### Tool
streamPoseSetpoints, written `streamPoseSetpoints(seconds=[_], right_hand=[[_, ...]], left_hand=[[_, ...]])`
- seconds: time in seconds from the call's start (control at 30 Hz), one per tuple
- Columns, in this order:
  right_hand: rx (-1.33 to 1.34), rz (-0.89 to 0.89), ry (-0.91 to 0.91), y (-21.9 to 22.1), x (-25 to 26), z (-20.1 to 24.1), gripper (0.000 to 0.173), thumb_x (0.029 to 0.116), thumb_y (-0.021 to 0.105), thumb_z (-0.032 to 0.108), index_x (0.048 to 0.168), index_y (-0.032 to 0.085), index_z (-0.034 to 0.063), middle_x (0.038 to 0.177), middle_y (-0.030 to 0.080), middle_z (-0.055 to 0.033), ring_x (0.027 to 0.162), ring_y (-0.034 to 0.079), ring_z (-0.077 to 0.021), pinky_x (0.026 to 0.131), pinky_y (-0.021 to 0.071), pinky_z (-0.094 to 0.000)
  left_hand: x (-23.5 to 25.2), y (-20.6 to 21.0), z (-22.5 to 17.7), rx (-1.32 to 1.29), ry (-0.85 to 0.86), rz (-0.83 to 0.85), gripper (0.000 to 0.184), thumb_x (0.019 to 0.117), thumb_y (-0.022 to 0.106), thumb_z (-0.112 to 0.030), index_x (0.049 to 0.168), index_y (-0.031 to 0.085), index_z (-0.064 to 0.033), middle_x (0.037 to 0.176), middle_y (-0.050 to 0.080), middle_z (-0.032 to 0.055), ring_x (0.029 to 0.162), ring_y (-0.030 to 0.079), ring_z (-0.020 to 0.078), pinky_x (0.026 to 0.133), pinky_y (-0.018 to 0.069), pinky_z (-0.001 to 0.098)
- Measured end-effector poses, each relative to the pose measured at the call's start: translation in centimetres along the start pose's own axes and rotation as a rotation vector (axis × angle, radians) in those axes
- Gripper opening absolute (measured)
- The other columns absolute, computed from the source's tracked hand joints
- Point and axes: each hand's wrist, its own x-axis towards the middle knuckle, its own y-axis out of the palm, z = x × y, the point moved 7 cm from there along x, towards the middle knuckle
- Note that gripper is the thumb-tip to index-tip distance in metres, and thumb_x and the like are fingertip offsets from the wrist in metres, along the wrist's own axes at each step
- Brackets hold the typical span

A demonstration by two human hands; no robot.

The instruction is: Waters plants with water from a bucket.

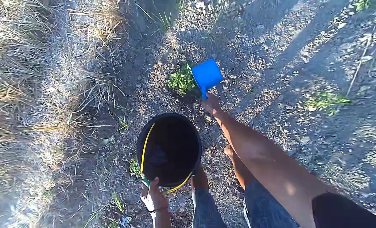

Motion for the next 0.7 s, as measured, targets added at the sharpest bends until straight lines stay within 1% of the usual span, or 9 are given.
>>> streamPoseSetpoints(seconds=[0.13,0.2,0.27,0.37,0.47,0.53,0.6,0.63,0.7], right_hand=[[0.216,-0.001,0.059,-0.4,-1.1,-6.1,0.047,0.1008,0.064,0.021,0.141,0.055,-0.0024,0.123,0.063,-0.0319,0.113,0.063,-0.0468,0.096,0.0494,-0.0647],[0.472,0.032,0.171,0.1,-2.0,-11.3,0.038,0.1007,0.062,0.018,0.135,0.058,0.0016,0.096,0.066,-0.0166,0.076,0.064,-0.0244,0.068,0.0553,-0.0423],[0.907,0.137,0.300,1.1,-4.8,-16.7,0.021,0.1009,0.056,0.009,0.121,0.056,0.0056,0.071,0.054,-0.0012,0.050,0.049,-0.0076,0.044,0.0412,-0.0225],[1.342,0.374,0.454,0.4,-11.2,-21.5,0.011,0.1037,0.046,0.008,0.113,0.051,0.0104,0.067,0.052,0.0023,0.044,0.045,-0.0012,0.037,0.0356,-0.0143],[1.349,0.493,0.374,-2.4,-17.3,-23.0,0.019,0.1011,0.046,0.007,0.119,0.053,0.0107,0.068,0.052,0.0037,0.043,0.042,0.0010,0.037,0.0340,-0.0127],[1.362,0.563,0.313,-3.9,-20.1,-22.9,0.022,0.1009,0.048,0.006,0.122,0.052,0.0121,0.067,0.052,0.0045,0.043,0.043,0.0011,0.037,0.0357,-0.0126],[1.415,0.581,0.262,-5.4,-21.3,-22.3,0.027,0.1008,0.048,0.006,0.127,0.052,0.0122,0.068,0.055,0.0039,0.043,0.045,0.0003,0.038,0.0370,-0.0133],[1.452,0.559,0.245,-6.1,-21.3,-22.1,0.028,0.1017,0.049,0.006,0.129,0.052,0.0112,0.069,0.055,0.0030,0.044,0.045,-0.0003,0.038,0.0374,-0.0137],[1.544,0.490,0.230,-7.5,-20.7,-22.2,0.031,0.1033,0.047,0.007,0.134,0.049,0.0110,0.070,0.054,0.0023,0.045,0.046,-0.0010,0.039,0.0377,-0.0139]], left_hand=[[-1.2,2.5,-3.9,0.028,0.176,0.084,0.036,0.0823,0.061,0.002,0.118,0.058,0.0055,0.094,0.063,0.0061,0.080,0.063,0.0090,0.072,0.0554,0.0282],[-2.8,3.5,-6.4,0.062,0.253,0.139,0.033,0.0814,0.061,0.000,0.114,0.058,0.0028,0.087,0.062,0.0015,0.075,0.062,0.0061,0.068,0.0554,0.0264],[-4.9,4.5,-8.8,0.104,0.352,0.178,0.037,0.0781,0.061,-0.002,0.115,0.058,0.0016,0.081,0.061,-0.0038,0.067,0.059,0.0015,0.060,0.0520,0.0216],[-9.3,6.8,-12.6,0.143,0.550,0.291,0.051,0.0749,0.061,-0.002,0.125,0.055,0.0075,0.096,0.066,-0.0032,0.080,0.063,-0.0023,0.071,0.0540,0.0187],[-14.6,10.5,-15.5,0.187,0.806,0.444,0.058,0.0750,0.063,-0.003,0.129,0.052,0.0143,0.126,0.063,0.0084,0.105,0.062,-0.0004,0.090,0.0532,0.0207],[-18.5,13.4,-16.9,0.262,1.019,0.513,0.040,0.0766,0.064,-0.007,0.110,0.062,0.0162,0.132,0.060,0.0181,0.117,0.059,0.0069,0.097,0.0500,0.0238],[-22.4,16.3,-17.8,0.336,1.262,0.563,0.020,0.0776,0.064,-0.012,0.069,0.062,0.0068,0.128,0.062,0.0263,0.127,0.056,0.0204,0.104,0.0466,0.0305],[-24.2,17.7,-18.0,0.374,1.359,0.590,0.026,0.0790,0.063,-0.015,0.060,0.059,0.0014,0.128,0.062,0.0295,0.128,0.055,0.0274,0.104,0.0457,0.0351],[-27.8,20.4,-17.6,0.454,1.501,0.649,0.031,0.0802,0.061,-0.020,0.055,0.055,-0.0033,0.127,0.061,0.0334,0.127,0.055,0.0375,0.105,0.0434,0.0439]])
